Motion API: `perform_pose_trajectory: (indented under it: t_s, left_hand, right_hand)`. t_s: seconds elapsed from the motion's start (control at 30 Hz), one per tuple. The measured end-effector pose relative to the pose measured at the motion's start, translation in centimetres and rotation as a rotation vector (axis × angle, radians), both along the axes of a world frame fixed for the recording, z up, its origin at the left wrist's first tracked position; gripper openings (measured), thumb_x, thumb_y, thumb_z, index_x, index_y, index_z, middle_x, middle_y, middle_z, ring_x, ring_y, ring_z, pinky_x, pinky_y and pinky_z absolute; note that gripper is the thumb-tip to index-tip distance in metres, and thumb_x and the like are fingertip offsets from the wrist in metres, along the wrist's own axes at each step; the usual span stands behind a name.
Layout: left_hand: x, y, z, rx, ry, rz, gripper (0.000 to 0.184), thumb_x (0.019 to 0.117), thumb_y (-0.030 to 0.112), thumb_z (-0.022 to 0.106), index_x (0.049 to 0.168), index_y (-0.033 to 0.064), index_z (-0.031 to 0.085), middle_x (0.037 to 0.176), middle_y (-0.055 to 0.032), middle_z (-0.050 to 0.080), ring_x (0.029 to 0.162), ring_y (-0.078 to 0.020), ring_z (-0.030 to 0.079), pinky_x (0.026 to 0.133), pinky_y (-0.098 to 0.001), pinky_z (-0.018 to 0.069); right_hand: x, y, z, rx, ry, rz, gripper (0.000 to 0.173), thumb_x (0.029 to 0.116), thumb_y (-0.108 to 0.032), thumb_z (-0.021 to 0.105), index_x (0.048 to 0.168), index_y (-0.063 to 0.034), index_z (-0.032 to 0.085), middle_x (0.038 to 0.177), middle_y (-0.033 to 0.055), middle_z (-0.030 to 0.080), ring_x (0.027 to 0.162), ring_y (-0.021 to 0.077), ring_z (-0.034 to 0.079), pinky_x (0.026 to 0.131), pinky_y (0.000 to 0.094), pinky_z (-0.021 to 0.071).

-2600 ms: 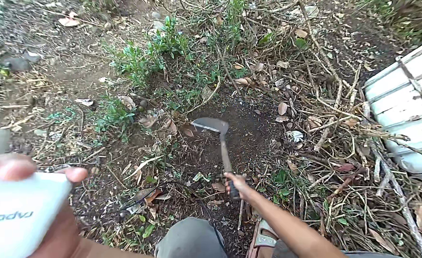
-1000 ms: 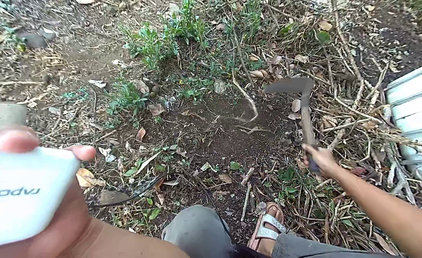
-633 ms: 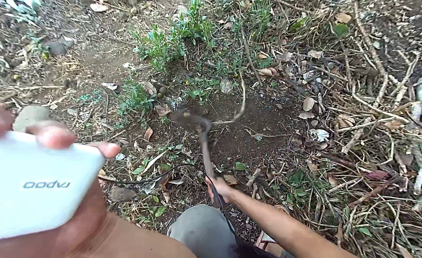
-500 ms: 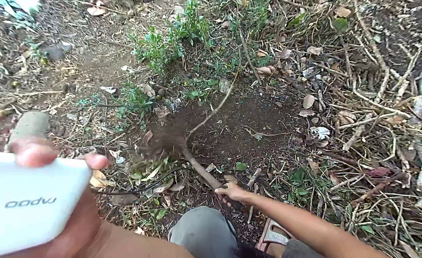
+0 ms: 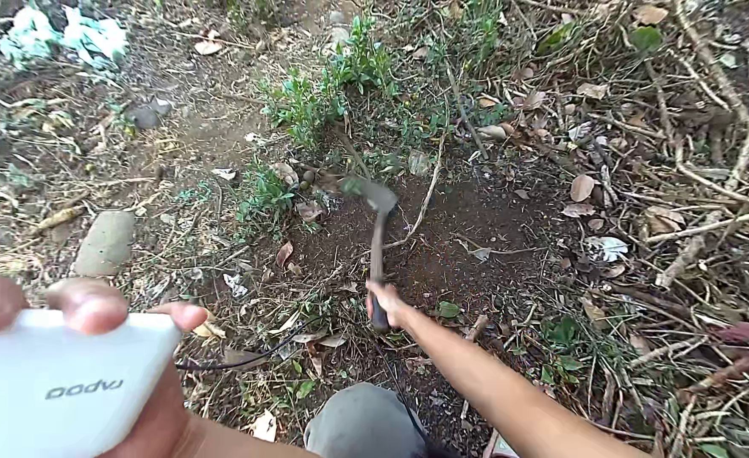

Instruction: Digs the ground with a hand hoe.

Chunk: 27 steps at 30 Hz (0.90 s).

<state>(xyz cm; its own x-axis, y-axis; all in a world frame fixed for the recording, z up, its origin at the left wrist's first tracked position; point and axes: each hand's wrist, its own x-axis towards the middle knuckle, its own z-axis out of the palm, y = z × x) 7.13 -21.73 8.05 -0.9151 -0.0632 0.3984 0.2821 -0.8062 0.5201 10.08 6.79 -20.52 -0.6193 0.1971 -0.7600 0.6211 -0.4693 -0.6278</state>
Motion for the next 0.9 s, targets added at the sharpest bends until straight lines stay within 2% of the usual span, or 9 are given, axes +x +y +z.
perform_pose_trajectory:
  t_s: [0.07, 0.17, 0.3, 0.4, 0.47, 0.53, 0.63, 0.73, 0.9]
  left_hand:
    - [-0.8, 0.8, 0.0, -0.021, 0.02, -0.043, 0.081, 0.0948, 0.074, 0.024, 0.118, 0.0048, 0.06, 0.104, -0.0124, 0.068, 0.09, -0.0291, 0.07, 0.08, -0.0539, 0.0605]
    - [-1.6, 1.5, -0.1, -0.08, 0.007, -0.096, 0.082, 0.0966, 0.071, 0.017, 0.123, 0.0048, 0.056, 0.115, -0.0131, 0.064, 0.095, -0.03, 0.068, 0.082, -0.0564, 0.0592]
    - [-1.8, 1.4, -0.2, -0.104, -0.012, -0.087, 0.086, 0.0952, 0.074, 0.013, 0.126, 0.0052, 0.054, 0.117, -0.014, 0.063, 0.097, -0.0318, 0.068, 0.082, -0.0583, 0.0586]
    - [-1.4, 1.7, 0.3, -0.095, -0.023, -0.065, 0.085, 0.0957, 0.073, 0.012, 0.123, 0.0043, 0.055, 0.114, -0.0138, 0.064, 0.094, -0.0309, 0.068, 0.081, -0.0577, 0.0593]
    - [-1.2, 2.1, 0.5, -0.103, -0.016, -0.064, 0.082, 0.0967, 0.071, 0.015, 0.122, 0.0047, 0.056, 0.114, -0.0133, 0.064, 0.094, -0.0302, 0.068, 0.082, -0.0567, 0.0595]
    - [-1.0, 2.5, 0.8, -0.084, -0.008, -0.079, 0.077, 0.0976, 0.07, 0.022, 0.123, 0.0045, 0.055, 0.115, -0.0145, 0.064, 0.094, -0.0315, 0.068, 0.08, -0.0563, 0.0596]
    - [-1.2, 2.7, 1.5, -0.071, -0.012, -0.101, 0.077, 0.0989, 0.068, 0.022, 0.138, 0.007, 0.048, 0.112, -0.0151, 0.065, 0.091, -0.0337, 0.069, 0.075, -0.0589, 0.0602]
    - [-1.3, 2.0, 1.7, -0.089, -0.024, -0.069, 0.076, 0.0992, 0.068, 0.019, 0.143, 0.0095, 0.043, 0.11, -0.0135, 0.065, 0.087, -0.0329, 0.069, 0.072, -0.059, 0.0601]
    - [-1.2, 1.0, 1.8, -0.017, -0.046, -0.063, 0.081, 0.0952, 0.072, 0.029, 0.121, 0.0008, 0.056, 0.105, -0.017, 0.066, 0.085, -0.0331, 0.069, 0.07, -0.057, 0.0607]
  right_hand:
    - [4.0, 0.9, 0.5, 0.019, -0.129, 0.222, 0.031, 0.1092, -0.033, 0.053, 0.116, -0.0027, 0.052, 0.068, 0.0036, 0.053, 0.05, 0.0147, 0.055, 0.05, 0.0314, 0.0536]
    - [5.3, 4.9, 3.9, 0.088, -0.116, 0.198, 0.03, 0.1086, -0.032, 0.055, 0.114, -0.0021, 0.055, 0.067, 0.0027, 0.056, 0.048, 0.013, 0.056, 0.047, 0.0294, 0.0537]
    - [-0.7, 6.5, 6.9, 0.057, 0.124, -0.282, 0.032, 0.1116, -0.03, 0.046, 0.098, -0.0018, 0.053, 0.062, 0.0031, 0.052, 0.046, 0.0129, 0.054, 0.047, 0.0289, 0.0538]
    - [-5.4, 3.0, 6.6, -0.046, 0.208, -0.55, 0.036, 0.1089, -0.045, 0.045, 0.097, -0.0109, 0.05, 0.064, 0.0005, 0.051, 0.05, 0.0135, 0.054, 0.05, 0.0323, 0.0534]
    - [-4.4, -0.6, 3.7, 0.002, 0.144, -0.394, 0.04, 0.1096, -0.04, 0.046, 0.1, -0.0025, 0.054, 0.063, 0.0055, 0.055, 0.05, 0.0165, 0.056, 0.05, 0.0346, 0.0551]
    - [0.1, -2.5, 1.0, 0.036, -0.012, 0.063, 0.031, 0.1095, -0.03, 0.05, 0.109, 0.0008, 0.056, 0.066, 0.0043, 0.055, 0.051, 0.014, 0.056, 0.052, 0.0309, 0.0538]
    - [3.6, -0.9, 2.7, 0.031, -0.144, 0.329, 0.031, 0.1079, -0.031, 0.056, 0.121, -0.0033, 0.053, 0.071, 0.0029, 0.055, 0.052, 0.0136, 0.056, 0.051, 0.0302, 0.0537]
    - [3.0, 3.4, 5.6, 0.111, -0.113, 0.207, 0.031, 0.1078, -0.031, 0.056, 0.118, -0.0023, 0.055, 0.07, 0.0026, 0.056, 0.05, 0.0127, 0.056, 0.05, 0.0292, 0.0537]
    - [-4.2, 4.4, 6.8, -0.019, 0.129, -0.336, 0.03, 0.1088, -0.036, 0.051, 0.103, -0.0073, 0.052, 0.066, 0.002, 0.053, 0.051, 0.0136, 0.055, 0.051, 0.0312, 0.0542]
